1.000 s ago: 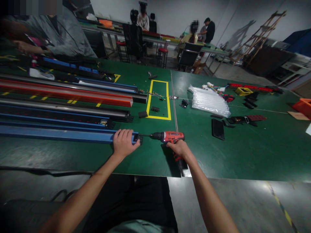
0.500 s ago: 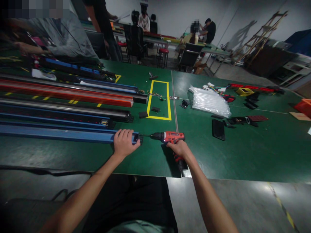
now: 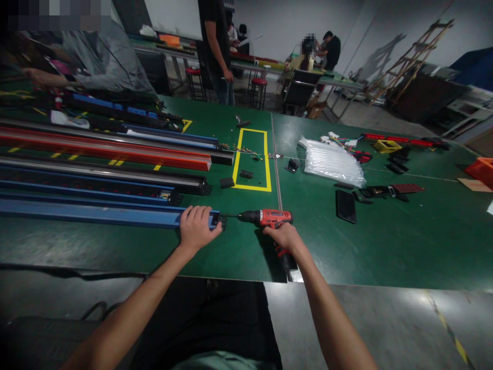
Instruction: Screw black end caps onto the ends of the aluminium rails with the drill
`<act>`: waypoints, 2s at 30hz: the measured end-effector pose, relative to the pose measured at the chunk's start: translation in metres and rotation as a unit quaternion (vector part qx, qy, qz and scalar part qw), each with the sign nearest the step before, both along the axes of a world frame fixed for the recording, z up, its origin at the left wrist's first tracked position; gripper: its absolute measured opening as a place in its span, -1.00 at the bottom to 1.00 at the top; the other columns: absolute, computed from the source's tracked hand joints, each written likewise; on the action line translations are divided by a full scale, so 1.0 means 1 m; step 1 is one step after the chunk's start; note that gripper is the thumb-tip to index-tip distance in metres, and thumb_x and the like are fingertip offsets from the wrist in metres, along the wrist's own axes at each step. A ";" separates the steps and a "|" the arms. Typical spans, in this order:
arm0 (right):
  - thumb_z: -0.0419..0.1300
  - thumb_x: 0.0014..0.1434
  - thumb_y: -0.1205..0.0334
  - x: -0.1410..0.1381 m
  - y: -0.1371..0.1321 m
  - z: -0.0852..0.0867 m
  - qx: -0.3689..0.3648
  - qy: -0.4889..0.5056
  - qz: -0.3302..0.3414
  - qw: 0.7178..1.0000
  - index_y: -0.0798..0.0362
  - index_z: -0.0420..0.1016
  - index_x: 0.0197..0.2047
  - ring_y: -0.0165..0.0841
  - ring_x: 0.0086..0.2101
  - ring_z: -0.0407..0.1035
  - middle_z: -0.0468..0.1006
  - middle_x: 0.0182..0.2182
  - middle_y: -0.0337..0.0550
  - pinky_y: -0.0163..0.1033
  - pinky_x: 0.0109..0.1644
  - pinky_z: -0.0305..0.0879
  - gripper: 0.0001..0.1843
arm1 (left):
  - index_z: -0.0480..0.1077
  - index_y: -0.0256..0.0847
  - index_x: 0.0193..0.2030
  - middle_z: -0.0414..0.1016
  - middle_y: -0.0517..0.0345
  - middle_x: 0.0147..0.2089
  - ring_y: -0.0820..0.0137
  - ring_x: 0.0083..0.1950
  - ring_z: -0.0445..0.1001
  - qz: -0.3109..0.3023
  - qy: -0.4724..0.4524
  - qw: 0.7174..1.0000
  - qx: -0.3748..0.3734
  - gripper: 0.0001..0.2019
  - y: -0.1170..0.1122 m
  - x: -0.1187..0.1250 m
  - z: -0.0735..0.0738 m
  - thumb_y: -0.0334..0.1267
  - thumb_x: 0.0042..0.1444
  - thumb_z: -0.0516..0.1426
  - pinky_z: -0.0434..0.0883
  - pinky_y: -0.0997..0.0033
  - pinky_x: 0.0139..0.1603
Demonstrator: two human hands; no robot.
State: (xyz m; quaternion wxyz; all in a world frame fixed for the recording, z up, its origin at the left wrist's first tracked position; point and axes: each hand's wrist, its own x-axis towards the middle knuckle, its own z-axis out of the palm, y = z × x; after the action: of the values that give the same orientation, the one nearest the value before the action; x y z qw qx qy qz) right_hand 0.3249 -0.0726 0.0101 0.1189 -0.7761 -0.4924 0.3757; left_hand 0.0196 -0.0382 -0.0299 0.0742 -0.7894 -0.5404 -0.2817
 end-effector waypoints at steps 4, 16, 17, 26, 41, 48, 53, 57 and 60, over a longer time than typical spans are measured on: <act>0.32 0.06 -0.02 0.001 0.001 0.000 0.001 0.005 0.004 1.000 0.09 0.54 -0.41 -0.35 -0.58 0.43 0.54 -0.59 -0.16 -0.33 -0.51 0.31 -0.69 | 0.47 -0.31 0.01 0.54 -0.23 -0.03 -0.05 0.02 0.45 -0.001 -0.014 1.000 -0.009 -0.53 0.000 0.001 0.001 0.02 0.12 0.12 0.22 -0.12 0.23; 0.33 0.06 -0.04 0.003 -0.002 0.004 0.005 0.041 0.008 0.999 0.08 0.52 -0.38 -0.38 -0.56 0.42 0.50 -0.58 -0.21 -0.34 -0.50 0.30 -0.67 | 0.44 -0.29 -0.04 0.52 -0.18 -0.06 -0.01 -0.01 0.43 0.004 -0.018 1.000 -0.007 -0.59 -0.002 0.003 0.006 -0.03 0.08 0.15 0.22 -0.05 0.22; 0.33 0.06 -0.03 0.004 -0.001 0.004 0.006 0.045 0.005 0.999 0.08 0.51 -0.39 -0.38 -0.56 0.41 0.49 -0.59 -0.22 -0.34 -0.51 0.29 -0.68 | 0.44 -0.29 -0.04 0.52 -0.18 -0.06 -0.01 -0.01 0.43 0.004 -0.019 1.000 -0.006 -0.59 -0.002 0.003 0.006 -0.03 0.08 0.15 0.22 -0.05 0.22; 0.34 0.07 0.01 0.004 -0.005 0.008 -0.005 0.094 -0.006 0.996 0.07 0.47 -0.34 -0.37 -0.59 0.42 0.48 -0.60 -0.27 -0.32 -0.53 0.35 -0.71 | 0.43 -0.29 -0.04 0.51 -0.19 -0.05 -0.02 0.00 0.42 0.006 -0.016 1.000 -0.010 -0.59 -0.004 0.003 0.008 -0.03 0.07 0.15 0.22 -0.07 0.22; 0.33 0.05 -0.01 0.004 -0.008 0.001 0.009 0.092 -0.010 0.996 0.08 0.44 -0.36 -0.38 -0.59 0.40 0.47 -0.61 -0.26 -0.33 -0.55 0.32 -0.68 | 0.43 -0.29 -0.01 0.51 -0.21 -0.04 -0.03 0.01 0.42 0.004 -0.011 1.000 -0.002 -0.57 -0.005 0.003 0.007 -0.03 0.08 0.15 0.22 -0.08 0.22; 0.33 0.05 -0.01 0.003 -0.008 0.000 0.013 0.076 -0.003 0.997 0.07 0.40 -0.42 -0.36 -0.58 0.43 0.48 -0.61 -0.24 -0.33 -0.54 0.32 -0.68 | 0.43 -0.29 0.00 0.52 -0.21 -0.03 -0.04 0.02 0.43 0.007 -0.016 1.000 0.000 -0.56 -0.005 0.004 0.006 -0.04 0.05 0.17 0.21 -0.09 0.24; 0.31 0.08 0.00 0.003 -0.008 -0.002 0.008 0.079 -0.004 0.997 0.06 0.40 -0.41 -0.38 -0.59 0.42 0.48 -0.61 -0.25 -0.34 -0.54 0.33 -0.69 | 0.43 -0.34 0.02 0.51 -0.24 -0.01 -0.04 0.04 0.42 0.004 -0.019 1.000 0.000 -0.54 -0.006 0.003 0.005 -0.04 0.08 0.15 0.20 -0.10 0.25; 0.31 0.09 0.01 0.003 -0.007 -0.002 0.002 0.085 0.000 0.996 0.06 0.39 -0.41 -0.40 -0.61 0.40 0.47 -0.63 -0.25 -0.35 -0.54 0.32 -0.70 | 0.43 -0.32 0.02 0.51 -0.23 -0.01 -0.04 0.03 0.42 0.004 -0.017 1.000 0.002 -0.55 -0.006 0.003 0.005 -0.03 0.08 0.15 0.20 -0.10 0.26; 0.32 0.08 0.06 0.003 -0.006 0.000 0.006 0.101 0.004 0.995 0.04 0.34 -0.43 -0.41 -0.60 0.39 0.44 -0.62 -0.29 -0.35 -0.54 0.33 -0.71 | 0.44 -0.32 0.02 0.51 -0.24 -0.02 -0.05 0.03 0.42 0.004 -0.016 1.000 0.006 -0.55 -0.006 0.003 0.005 -0.03 0.09 0.15 0.19 -0.10 0.26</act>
State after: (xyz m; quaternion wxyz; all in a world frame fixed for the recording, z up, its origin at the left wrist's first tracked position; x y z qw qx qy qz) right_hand 0.3276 -0.0783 0.0102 0.1707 -0.7314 -0.4835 0.4495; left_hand 0.0230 -0.0447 -0.0245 0.0720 -0.7823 -0.5426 -0.2972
